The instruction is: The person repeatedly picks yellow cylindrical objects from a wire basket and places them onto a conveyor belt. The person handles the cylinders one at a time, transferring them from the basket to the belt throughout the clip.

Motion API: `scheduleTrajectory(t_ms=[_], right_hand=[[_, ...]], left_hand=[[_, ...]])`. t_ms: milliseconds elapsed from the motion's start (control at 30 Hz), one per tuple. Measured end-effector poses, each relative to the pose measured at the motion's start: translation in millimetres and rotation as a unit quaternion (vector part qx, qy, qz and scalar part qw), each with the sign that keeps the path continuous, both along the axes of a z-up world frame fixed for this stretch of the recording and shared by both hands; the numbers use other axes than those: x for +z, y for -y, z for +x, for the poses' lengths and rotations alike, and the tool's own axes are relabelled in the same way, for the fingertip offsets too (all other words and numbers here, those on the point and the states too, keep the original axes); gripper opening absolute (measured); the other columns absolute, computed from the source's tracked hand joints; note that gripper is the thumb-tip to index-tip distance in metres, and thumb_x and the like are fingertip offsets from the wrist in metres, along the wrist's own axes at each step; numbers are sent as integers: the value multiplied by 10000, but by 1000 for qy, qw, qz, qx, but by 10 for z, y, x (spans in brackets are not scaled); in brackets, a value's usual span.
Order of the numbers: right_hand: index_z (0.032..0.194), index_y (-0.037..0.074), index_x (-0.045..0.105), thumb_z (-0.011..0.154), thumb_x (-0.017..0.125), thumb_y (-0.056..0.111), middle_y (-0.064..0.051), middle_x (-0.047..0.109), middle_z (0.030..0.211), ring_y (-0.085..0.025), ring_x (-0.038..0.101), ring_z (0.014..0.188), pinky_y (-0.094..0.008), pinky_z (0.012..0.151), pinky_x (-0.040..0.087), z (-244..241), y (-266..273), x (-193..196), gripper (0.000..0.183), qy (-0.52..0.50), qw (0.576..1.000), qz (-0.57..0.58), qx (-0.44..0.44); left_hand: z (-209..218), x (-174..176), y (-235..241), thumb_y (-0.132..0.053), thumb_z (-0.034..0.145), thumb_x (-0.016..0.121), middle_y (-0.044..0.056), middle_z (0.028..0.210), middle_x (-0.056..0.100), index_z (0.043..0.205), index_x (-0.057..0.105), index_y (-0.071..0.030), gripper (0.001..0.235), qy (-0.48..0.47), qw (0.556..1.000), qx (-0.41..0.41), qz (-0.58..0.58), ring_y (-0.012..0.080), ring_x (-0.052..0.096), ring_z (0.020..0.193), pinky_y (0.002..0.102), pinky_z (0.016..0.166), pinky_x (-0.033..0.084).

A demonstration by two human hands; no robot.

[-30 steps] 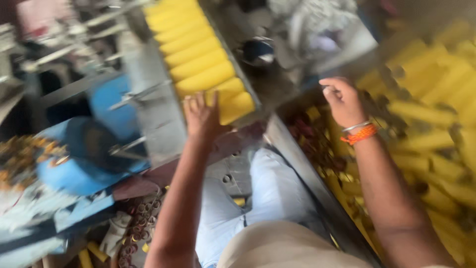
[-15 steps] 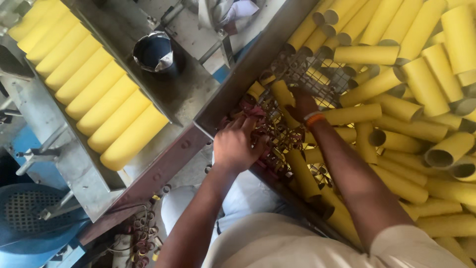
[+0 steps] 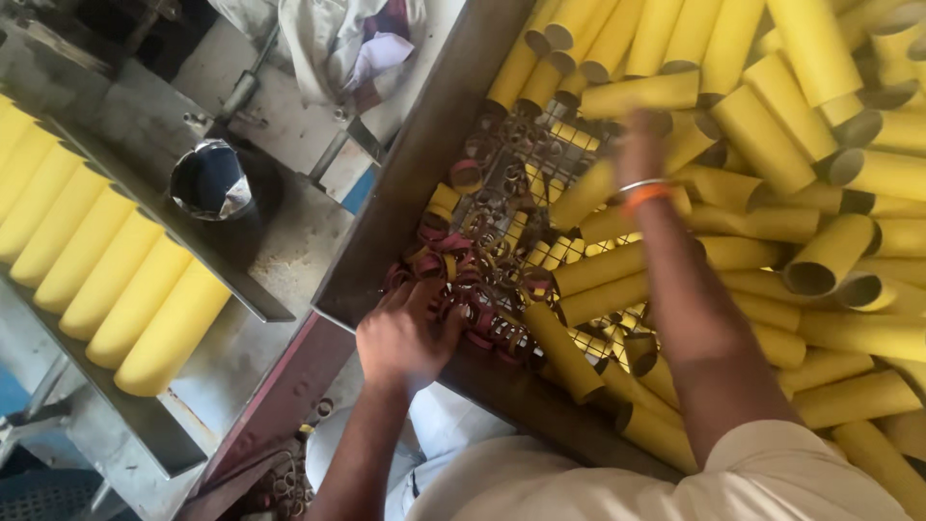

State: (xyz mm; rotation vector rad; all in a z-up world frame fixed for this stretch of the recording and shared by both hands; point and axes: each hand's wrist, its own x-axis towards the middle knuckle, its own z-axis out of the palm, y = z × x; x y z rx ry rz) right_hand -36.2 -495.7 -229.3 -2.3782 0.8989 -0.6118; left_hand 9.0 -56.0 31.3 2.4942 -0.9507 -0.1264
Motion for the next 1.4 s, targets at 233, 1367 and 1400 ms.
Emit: scheduleTrajectory(t_ms=[233, 1367, 1400], right_hand=[[1110, 48, 746, 912, 670, 63, -229, 718, 1138, -411, 676, 1067, -463, 950, 548, -643, 603, -23, 212, -144, 984, -81, -71], [1070, 39, 668, 960, 642, 27, -66, 716, 1012, -223, 690, 987, -327, 883, 536, 1484, -4524, 2522, 114, 195, 846, 70, 491], [970, 66, 705, 912, 700, 49, -72, 732, 971, -271, 680, 941, -363, 849, 525, 1456, -4480, 2527, 61, 167, 865, -64, 468]], left_hand=[[-3, -70, -37, -386, 796, 786, 81, 1003, 737, 1055, 698, -126, 378, 28, 998, -11, -46, 324, 715, 883, 451, 729, 565], [717, -97, -1973, -537, 598, 902, 207, 1439, 490, 1343, 512, -65, 965, 150, 965, 213, 14, 394, 391, 1421, 587, 1196, 254], [826, -160, -2004, -549, 628, 895, 184, 1448, 488, 1341, 521, -87, 929, 108, 970, 208, 64, 364, 393, 1423, 592, 1206, 240]])
